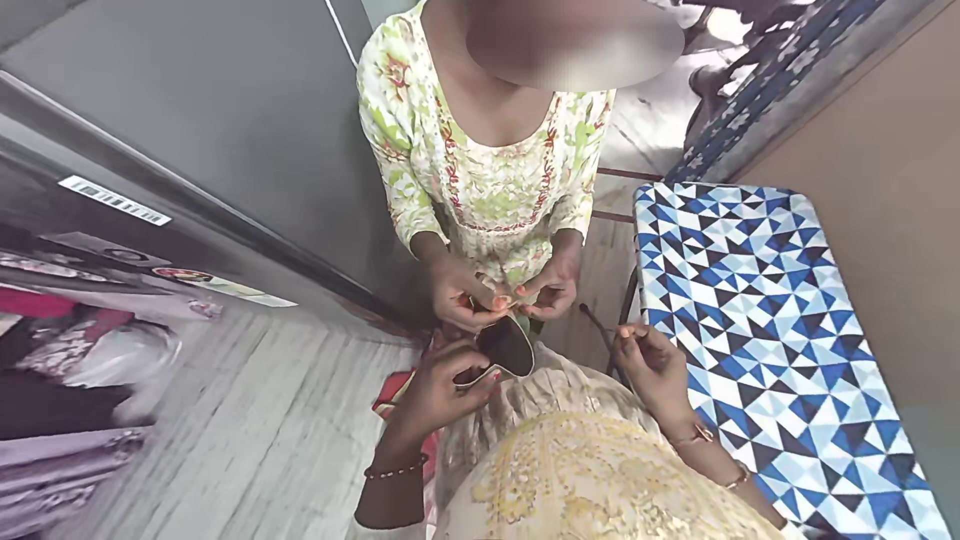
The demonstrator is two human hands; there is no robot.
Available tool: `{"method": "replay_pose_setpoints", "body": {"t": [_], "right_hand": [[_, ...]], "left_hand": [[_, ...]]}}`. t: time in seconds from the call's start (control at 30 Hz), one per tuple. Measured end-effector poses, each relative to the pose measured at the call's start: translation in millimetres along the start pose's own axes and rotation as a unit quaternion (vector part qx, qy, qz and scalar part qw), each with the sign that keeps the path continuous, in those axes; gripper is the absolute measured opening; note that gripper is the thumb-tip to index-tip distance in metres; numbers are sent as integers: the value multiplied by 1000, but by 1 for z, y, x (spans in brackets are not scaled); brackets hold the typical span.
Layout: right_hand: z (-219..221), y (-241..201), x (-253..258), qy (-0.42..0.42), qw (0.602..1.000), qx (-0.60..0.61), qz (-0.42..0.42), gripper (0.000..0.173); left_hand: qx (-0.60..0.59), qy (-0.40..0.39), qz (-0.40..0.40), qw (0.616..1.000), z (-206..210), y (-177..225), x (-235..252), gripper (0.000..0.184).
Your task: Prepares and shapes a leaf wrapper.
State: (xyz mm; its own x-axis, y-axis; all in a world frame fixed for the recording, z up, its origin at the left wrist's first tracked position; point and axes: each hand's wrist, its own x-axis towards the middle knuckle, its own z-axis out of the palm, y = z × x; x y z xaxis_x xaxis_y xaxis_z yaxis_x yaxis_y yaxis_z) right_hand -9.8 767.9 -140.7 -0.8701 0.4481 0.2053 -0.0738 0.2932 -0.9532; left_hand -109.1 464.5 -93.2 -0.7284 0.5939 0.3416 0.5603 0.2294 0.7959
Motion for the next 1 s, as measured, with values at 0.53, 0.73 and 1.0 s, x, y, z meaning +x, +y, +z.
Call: {"method": "replay_pose_setpoints", "body": {"t": [0.53, 0.73, 1.0], "right_hand": [[5, 4, -7, 1, 1000, 11, -6, 17], [5, 4, -6, -1, 999, -26, -42, 22], [52, -59, 33, -30, 926, -179, -331, 29]], "left_hand": [[-22, -20, -15, 999, 0, 5, -10, 22], [-27, -44, -14, 999, 2, 7, -8, 22], [-32, -58, -1, 998, 7, 9, -9, 21]]}}
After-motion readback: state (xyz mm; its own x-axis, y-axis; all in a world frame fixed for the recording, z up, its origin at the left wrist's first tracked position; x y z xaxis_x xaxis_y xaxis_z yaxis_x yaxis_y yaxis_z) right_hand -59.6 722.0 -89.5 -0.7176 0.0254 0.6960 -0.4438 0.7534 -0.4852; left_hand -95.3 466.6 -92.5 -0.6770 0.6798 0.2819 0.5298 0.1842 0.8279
